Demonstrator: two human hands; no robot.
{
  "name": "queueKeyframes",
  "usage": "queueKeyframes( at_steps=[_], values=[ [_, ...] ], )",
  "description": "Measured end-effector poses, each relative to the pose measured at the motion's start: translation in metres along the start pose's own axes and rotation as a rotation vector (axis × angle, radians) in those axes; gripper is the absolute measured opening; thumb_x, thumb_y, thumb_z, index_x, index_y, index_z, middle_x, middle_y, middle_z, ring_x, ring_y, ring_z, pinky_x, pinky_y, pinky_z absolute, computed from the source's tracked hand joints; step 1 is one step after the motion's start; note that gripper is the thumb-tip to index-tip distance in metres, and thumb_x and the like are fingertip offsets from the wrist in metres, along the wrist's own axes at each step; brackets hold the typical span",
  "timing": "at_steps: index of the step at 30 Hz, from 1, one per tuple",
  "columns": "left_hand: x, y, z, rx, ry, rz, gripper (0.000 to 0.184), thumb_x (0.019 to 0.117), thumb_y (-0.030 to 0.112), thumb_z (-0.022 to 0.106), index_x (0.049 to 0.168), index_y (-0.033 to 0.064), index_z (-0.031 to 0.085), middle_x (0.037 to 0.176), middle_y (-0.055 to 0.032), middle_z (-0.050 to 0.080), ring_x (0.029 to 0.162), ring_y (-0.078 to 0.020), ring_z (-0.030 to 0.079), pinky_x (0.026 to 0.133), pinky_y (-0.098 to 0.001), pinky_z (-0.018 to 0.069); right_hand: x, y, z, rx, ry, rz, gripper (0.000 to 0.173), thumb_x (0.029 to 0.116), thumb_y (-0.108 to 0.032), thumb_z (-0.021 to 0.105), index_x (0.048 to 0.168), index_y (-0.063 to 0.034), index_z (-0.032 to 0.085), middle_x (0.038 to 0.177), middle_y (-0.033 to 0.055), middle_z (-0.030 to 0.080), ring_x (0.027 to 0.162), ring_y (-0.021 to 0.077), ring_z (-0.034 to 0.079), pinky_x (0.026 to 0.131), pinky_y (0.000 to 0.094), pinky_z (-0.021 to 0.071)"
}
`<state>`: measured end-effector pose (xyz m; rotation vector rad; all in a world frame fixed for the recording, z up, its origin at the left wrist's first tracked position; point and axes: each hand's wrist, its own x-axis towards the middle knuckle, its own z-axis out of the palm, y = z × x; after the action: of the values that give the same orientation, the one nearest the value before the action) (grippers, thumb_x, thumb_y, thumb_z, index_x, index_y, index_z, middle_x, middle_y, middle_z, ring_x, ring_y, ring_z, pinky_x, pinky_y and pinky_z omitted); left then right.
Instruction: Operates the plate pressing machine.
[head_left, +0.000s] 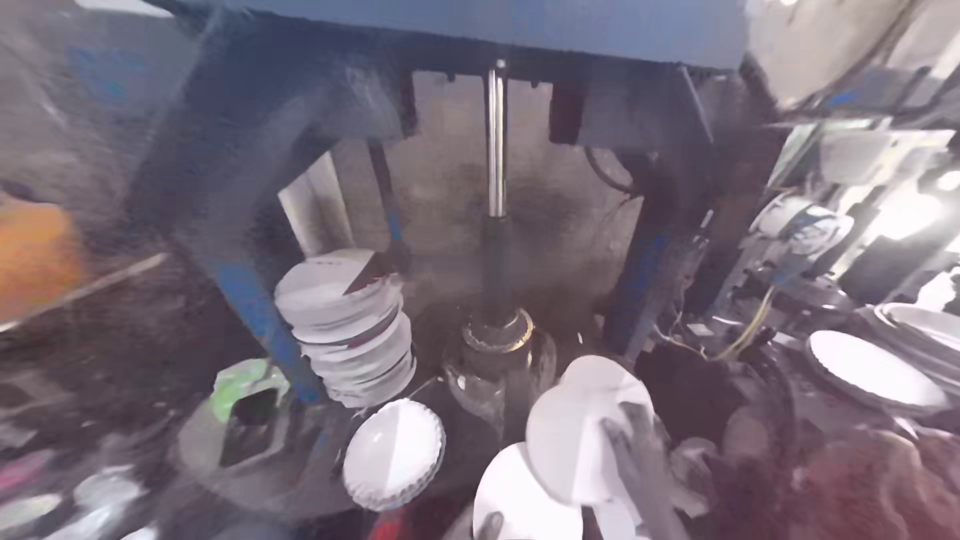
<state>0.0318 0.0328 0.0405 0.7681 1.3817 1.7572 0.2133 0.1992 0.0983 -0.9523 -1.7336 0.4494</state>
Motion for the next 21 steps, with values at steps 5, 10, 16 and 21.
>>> queueKeyframes(
  at_steps=[5,10,16,21],
  values=[
    [-0.025,0.025,-0.002,0.223,0.059,-0.040,0.017,0.0916,0.000,0.063,0.106,-0.0084,0.066,0.086,-0.0031,0.073,0.078,-0.0048,0.071,0.078,-0.0272,0.0611,-0.075,-0.019,-0.001,0.072,-0.447,0.067,0.032,0.0943,-0.021,0.068,0.114,0.0040,0.067,0.086,0.0120,0.074,0.072,0.0212,0.072,0.066,0.0413,0.0603],
    [-0.025,0.041,-0.054,-0.040,0.238,-0.054,0.025,0.1042,0.003,0.041,0.125,0.0005,0.055,0.089,0.0043,0.074,0.077,-0.0040,0.072,0.072,-0.0241,0.0629,-0.118,0.007,-0.034,-0.401,-0.849,0.412,0.082,0.0878,-0.045,0.075,0.148,0.0030,0.048,0.150,0.0287,0.048,0.140,0.0494,0.043,0.110,0.0677,0.0358],
    [-0.027,0.041,-0.098,-0.391,0.246,-0.024,0.033,0.1109,0.024,0.029,0.118,0.0172,0.060,0.093,0.0066,0.076,0.082,-0.0022,0.073,0.070,-0.0228,0.0625,-0.176,0.023,-0.035,-0.405,-0.383,0.186,0.041,0.0796,-0.026,0.080,0.109,0.0017,0.073,0.117,0.0236,0.070,0.119,0.0530,0.058,0.095,0.0707,0.0437],
    [-0.041,0.051,-0.086,-0.583,0.106,-0.053,0.036,0.1083,0.034,0.038,0.102,0.0195,0.070,0.090,0.0003,0.078,0.078,-0.0065,0.075,0.064,-0.0249,0.0631,-0.169,0.024,-0.039,-0.120,-0.347,0.249,0.040,0.0858,-0.016,0.074,0.116,0.0065,0.064,0.104,0.0230,0.069,0.094,0.0384,0.069,0.083,0.0554,0.0565]
  ],
)
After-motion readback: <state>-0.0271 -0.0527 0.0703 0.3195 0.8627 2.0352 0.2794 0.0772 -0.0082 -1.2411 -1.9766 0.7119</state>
